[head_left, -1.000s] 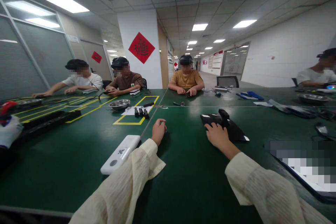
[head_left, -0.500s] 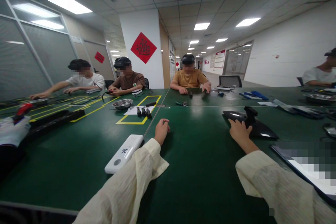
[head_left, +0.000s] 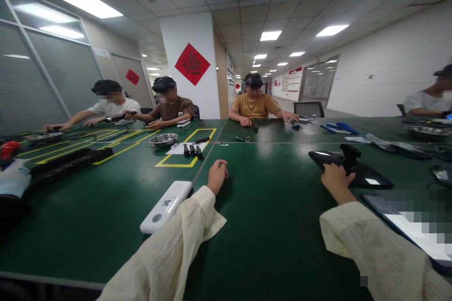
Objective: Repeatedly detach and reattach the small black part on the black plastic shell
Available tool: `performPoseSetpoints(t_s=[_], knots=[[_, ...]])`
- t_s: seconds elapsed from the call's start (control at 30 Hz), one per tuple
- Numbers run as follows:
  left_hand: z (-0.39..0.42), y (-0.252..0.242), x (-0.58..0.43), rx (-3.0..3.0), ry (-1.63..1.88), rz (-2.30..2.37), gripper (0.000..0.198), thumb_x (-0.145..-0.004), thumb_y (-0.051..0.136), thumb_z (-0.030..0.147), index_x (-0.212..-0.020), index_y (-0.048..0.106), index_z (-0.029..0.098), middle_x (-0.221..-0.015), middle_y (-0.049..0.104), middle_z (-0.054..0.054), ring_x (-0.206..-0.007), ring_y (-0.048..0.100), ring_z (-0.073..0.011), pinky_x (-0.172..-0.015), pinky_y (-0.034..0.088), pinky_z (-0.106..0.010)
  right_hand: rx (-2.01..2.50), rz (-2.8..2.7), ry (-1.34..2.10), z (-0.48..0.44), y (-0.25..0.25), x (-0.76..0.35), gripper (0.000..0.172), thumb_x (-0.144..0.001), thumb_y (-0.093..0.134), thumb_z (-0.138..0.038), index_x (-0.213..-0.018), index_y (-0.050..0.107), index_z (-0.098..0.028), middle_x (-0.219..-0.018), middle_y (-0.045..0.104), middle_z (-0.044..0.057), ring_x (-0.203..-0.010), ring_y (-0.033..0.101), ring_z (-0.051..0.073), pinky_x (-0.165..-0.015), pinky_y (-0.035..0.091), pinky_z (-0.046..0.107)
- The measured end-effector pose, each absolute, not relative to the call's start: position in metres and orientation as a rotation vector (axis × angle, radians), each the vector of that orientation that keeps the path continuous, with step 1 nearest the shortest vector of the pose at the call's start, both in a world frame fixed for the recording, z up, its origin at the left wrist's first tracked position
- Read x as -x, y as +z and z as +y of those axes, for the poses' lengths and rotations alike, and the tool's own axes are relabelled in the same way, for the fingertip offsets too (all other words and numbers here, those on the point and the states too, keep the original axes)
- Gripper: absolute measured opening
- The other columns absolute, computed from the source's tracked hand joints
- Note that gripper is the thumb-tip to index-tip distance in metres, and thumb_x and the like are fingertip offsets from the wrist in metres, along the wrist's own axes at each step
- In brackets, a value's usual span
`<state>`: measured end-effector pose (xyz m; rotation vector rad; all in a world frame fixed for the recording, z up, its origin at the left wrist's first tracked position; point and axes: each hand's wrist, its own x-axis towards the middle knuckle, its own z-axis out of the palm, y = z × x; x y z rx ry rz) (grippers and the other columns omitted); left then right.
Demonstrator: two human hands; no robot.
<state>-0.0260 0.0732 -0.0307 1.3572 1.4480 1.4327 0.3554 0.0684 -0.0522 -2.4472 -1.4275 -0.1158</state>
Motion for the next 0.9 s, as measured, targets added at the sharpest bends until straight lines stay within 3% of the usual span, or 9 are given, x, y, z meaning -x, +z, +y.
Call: performPoseSetpoints(t_s=[0.23,0.47,0.63,0.7,0.8,0.9], knots=[[0.078,-0.037,0.029,-1.433,1.367,1.461,0.015,-0.069,0.042,0.016,-0.08,0.053,0.019,-0.044,0.048,0.007,-0.04,0.046,-0.01,-0.044,0.033,-0.02,2.481,-1.377,-0.103,0.069,-0.049,-0.351,0.044,-0.083,0.032,-0.011,-0.112,0.064,-0.02,-0.126,0.052,0.015,-0.12,0.039,0.035,-0.095,0.022,0.064],[0.081,-0.04,0.031,-1.483,1.316,1.534,0.016,-0.071,0.042,0.018,-0.081,0.054,0.02,-0.048,0.048,0.007,-0.043,0.044,-0.0095,-0.044,0.031,-0.02,2.569,-1.348,-0.122,0.069,-0.048,-0.363,0.039,-0.081,0.036,-0.01,-0.105,0.067,-0.012,-0.117,0.055,0.019,-0.117,0.043,0.031,-0.092,0.031,0.048],[0.078,-0.037,0.028,-1.487,1.264,1.558,0.016,-0.073,0.041,0.018,-0.083,0.054,0.019,-0.048,0.048,0.007,-0.042,0.042,-0.0093,-0.044,0.031,-0.02,2.591,-1.213,-0.325,0.07,-0.054,-0.366,0.031,-0.071,0.052,-0.02,-0.093,0.07,-0.006,-0.114,0.053,0.025,-0.125,0.025,0.04,-0.093,0.022,0.053],[0.076,-0.036,0.026,-1.488,1.249,1.604,0.017,-0.074,0.041,0.019,-0.085,0.055,0.019,-0.05,0.049,0.006,-0.043,0.043,-0.0094,-0.045,0.031,-0.02,2.481,-1.138,-0.38,0.073,-0.055,-0.363,0.032,-0.07,0.052,-0.02,-0.093,0.068,-0.006,-0.116,0.049,0.025,-0.122,0.027,0.041,-0.093,0.022,0.055],[0.075,-0.035,0.024,-1.492,1.218,1.707,0.018,-0.076,0.041,0.02,-0.086,0.056,0.019,-0.052,0.051,0.005,-0.045,0.046,-0.0099,-0.045,0.029,-0.021,2.074,-1.107,-0.432,0.08,-0.054,-0.358,0.041,-0.071,0.048,-0.017,-0.109,0.061,-0.009,-0.119,0.045,0.021,-0.114,0.037,0.035,-0.088,0.031,0.051],[0.073,-0.034,0.022,-1.499,1.208,1.757,0.018,-0.077,0.042,0.02,-0.087,0.057,0.019,-0.054,0.053,0.005,-0.047,0.047,-0.0101,-0.045,0.028,-0.021,1.726,-1.006,-0.442,0.091,-0.05,-0.358,0.045,-0.071,0.044,-0.013,-0.115,0.053,-0.011,-0.124,0.037,0.019,-0.117,0.036,0.032,-0.093,0.03,0.047]])
